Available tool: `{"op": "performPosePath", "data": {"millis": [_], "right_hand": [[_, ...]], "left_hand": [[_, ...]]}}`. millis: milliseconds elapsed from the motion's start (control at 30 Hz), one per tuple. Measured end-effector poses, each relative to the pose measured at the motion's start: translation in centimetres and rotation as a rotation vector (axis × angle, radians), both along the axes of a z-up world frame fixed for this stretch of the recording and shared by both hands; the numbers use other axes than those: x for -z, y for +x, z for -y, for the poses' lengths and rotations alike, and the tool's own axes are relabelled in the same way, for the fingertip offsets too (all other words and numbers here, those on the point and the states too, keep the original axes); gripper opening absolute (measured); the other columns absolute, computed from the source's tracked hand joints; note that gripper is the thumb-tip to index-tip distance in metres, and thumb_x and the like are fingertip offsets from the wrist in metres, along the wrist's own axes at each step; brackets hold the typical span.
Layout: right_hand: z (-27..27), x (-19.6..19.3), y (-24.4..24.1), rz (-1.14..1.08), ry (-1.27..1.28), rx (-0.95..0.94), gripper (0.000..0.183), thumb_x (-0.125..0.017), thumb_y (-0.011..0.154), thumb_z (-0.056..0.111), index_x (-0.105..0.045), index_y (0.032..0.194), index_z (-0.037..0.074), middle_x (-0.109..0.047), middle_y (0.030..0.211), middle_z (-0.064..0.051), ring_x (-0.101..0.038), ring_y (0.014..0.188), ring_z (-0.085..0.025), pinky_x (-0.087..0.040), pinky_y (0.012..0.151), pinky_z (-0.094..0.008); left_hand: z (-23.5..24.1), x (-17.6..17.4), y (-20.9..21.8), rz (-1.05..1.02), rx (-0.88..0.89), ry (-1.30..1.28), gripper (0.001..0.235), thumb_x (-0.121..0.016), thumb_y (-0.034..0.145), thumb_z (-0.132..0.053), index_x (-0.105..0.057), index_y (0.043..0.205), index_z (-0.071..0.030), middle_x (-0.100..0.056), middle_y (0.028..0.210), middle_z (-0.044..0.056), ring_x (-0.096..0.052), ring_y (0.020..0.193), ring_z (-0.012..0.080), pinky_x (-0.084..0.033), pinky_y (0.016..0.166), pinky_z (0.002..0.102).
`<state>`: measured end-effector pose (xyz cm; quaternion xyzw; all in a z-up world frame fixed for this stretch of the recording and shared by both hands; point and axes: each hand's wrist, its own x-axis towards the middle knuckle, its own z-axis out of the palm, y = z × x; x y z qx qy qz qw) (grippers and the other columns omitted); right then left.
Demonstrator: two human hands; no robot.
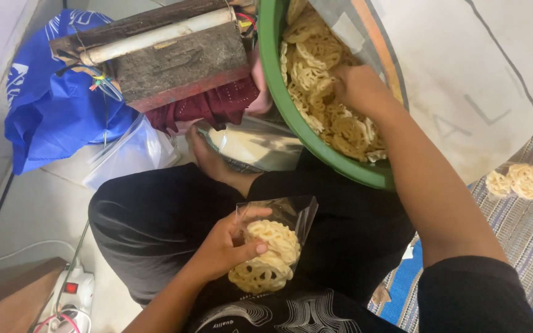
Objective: The person sits on the floor and packs round, lattice-patterned snacks from a green basin into small clear plastic bags. They place several snacks into each bag, then fold the top of the bag to close it before setting it aside.
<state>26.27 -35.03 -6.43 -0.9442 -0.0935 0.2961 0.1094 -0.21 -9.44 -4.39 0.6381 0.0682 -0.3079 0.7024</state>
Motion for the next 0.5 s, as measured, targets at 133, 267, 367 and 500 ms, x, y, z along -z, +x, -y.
{"op": "performPosePath", "data": {"millis": [133,267,367,500], "right_hand": [[0.4,1.4,0.5,0.214,0.331,0.088,0.017,-0.041,0.102,0.018,-0.052,0.097,0.005,-0.06,0.074,-0.012,-0.058,0.063,-0.024,-0.041,0.052,-0.037],[-0.8,-1.2,-0.6,0.223,0.472,0.312,0.022,-0.044,0.1,0.026,-0.055,0.108,0.009,-0.067,0.076,-0.005,-0.063,0.067,-0.016,-0.05,0.062,-0.035],[-0.5,-0.8,-0.4,0.258,0.39,0.275,0.033,-0.041,0.1,0.021,-0.046,0.13,0.007,-0.067,0.088,-0.007,-0.065,0.066,-0.017,-0.051,0.062,-0.039],[0.8,3.2,0.5,0.417,0.188,0.027,0.035,-0.044,0.097,0.012,-0.048,0.129,-0.002,-0.061,0.068,-0.023,-0.055,0.049,-0.038,-0.04,0.042,-0.048]], "left_hand": [[0.1,-0.4,0.2,-0.022,0.016,-0.012,0.052,-0.071,0.073,-0.024,-0.059,0.122,-0.013,-0.059,0.089,-0.001,-0.052,0.066,0.0048,-0.045,0.063,0.02],[0.1,-0.4,0.1,-0.032,0.001,-0.053,0.052,-0.07,0.074,-0.023,-0.057,0.123,-0.011,-0.062,0.094,0.002,-0.058,0.07,0.0066,-0.049,0.067,0.022],[0.1,-0.3,0.3,-0.029,-0.004,-0.033,0.05,-0.07,0.074,-0.025,-0.058,0.121,-0.011,-0.061,0.101,0.0,-0.056,0.071,0.0056,-0.048,0.066,0.021],[0.2,-0.2,0.3,-0.038,-0.023,-0.086,0.049,-0.07,0.074,-0.022,-0.057,0.12,-0.011,-0.064,0.101,0.004,-0.064,0.085,0.0122,-0.054,0.074,0.027]]}}
